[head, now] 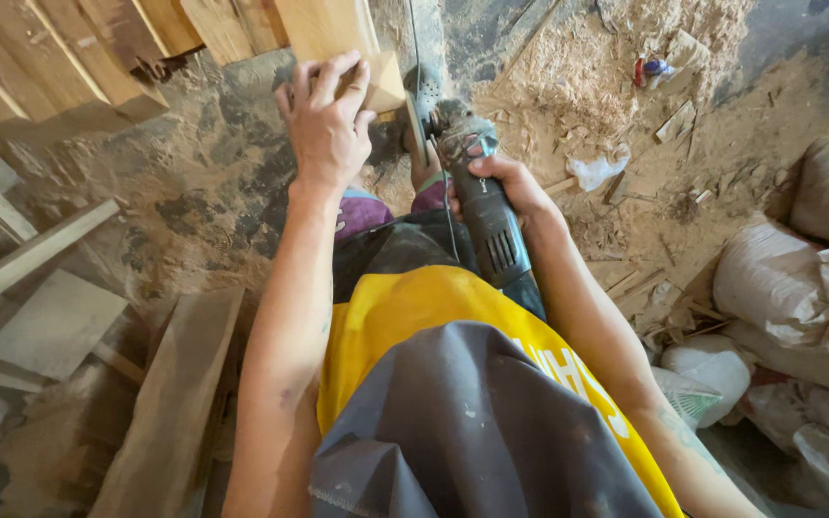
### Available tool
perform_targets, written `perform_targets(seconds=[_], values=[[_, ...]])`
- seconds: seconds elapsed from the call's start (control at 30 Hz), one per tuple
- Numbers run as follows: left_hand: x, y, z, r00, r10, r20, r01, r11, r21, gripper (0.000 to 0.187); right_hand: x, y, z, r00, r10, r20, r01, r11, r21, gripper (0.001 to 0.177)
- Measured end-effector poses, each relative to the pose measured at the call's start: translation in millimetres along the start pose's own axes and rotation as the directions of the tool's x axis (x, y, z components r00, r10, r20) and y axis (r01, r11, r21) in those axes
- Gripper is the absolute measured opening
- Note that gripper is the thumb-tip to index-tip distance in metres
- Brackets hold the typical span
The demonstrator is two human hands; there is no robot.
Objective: The person holds a small block of wood by hand and sands its edges and corners using a power sander.
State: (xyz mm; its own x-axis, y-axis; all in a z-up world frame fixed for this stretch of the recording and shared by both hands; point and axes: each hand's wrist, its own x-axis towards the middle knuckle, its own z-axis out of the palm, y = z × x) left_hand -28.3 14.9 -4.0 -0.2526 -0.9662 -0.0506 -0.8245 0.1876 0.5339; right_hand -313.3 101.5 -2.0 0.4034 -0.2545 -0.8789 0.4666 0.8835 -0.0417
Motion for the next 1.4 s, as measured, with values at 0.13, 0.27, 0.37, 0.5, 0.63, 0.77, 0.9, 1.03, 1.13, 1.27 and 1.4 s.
perform_targets(seconds=[0.13,0.27,0.37,0.5,0.63,0.77,0.9,1.03,1.13,1.27,1.4], values=[[-1.1,-0.7,4.7,0.999,-0.032,-0.029,0.034,0.998,0.058,0.062,1.1,3.1,-10.0,0.999,-0.04,-0.006,0.04,0.999,0.027,0.047],[-13.0,-3.5,10.0,0.936,-0.35,-0.037,0.35,0.937,-0.014,0.083,-4.5,0.5,-14.8,0.995,-0.095,-0.025,0.096,0.995,0.041,0.051],[-20.6,-6.5,11.5,0.903,-0.429,0.024,0.426,0.886,-0.182,0.09,-7.3,-8.6,-14.1,0.985,-0.154,-0.071,0.153,0.988,-0.019,0.052],[-21.8,-19.2,8.0,0.994,-0.079,-0.081,0.085,0.993,0.08,0.081,-4.9,-10.7,-5.5,0.987,-0.154,-0.041,0.154,0.988,0.001,0.052],[-11.0,-19.5,12.2,1.0,0.001,-0.027,0.002,0.993,0.114,0.071,-1.4,-2.9,3.7,0.994,-0.107,0.031,0.105,0.993,0.061,0.051],[0.5,-3.9,14.4,0.999,-0.037,-0.025,0.037,0.999,-0.005,0.068,3.5,-4.0,8.5,0.99,-0.136,0.044,0.135,0.991,0.019,0.047],[1.0,3.5,5.7,0.998,-0.042,-0.057,0.039,0.998,-0.049,0.063,4.7,-7.1,6.0,0.998,-0.056,0.023,0.055,0.998,0.036,0.045],[5.9,6.4,0.0,0.995,-0.072,-0.063,0.07,0.997,-0.032,0.054,7.0,-16.7,8.8,0.998,-0.052,0.024,0.052,0.999,-0.002,0.045],[7.9,8.3,0.2,0.994,-0.08,-0.07,0.08,0.997,-0.014,0.051,12.5,-26.0,13.7,0.998,-0.069,0.001,0.069,0.997,-0.035,0.047],[4.5,10.6,-0.3,0.992,-0.101,-0.073,0.1,0.995,-0.015,0.051,12.6,-28.4,16.0,0.999,-0.039,-0.016,0.039,0.999,-0.023,0.049],[10.1,9.8,2.2,0.991,-0.108,-0.077,0.105,0.994,-0.039,0.051,6.8,-29.0,14.6,0.998,-0.036,-0.056,0.033,0.998,-0.055,0.052]])
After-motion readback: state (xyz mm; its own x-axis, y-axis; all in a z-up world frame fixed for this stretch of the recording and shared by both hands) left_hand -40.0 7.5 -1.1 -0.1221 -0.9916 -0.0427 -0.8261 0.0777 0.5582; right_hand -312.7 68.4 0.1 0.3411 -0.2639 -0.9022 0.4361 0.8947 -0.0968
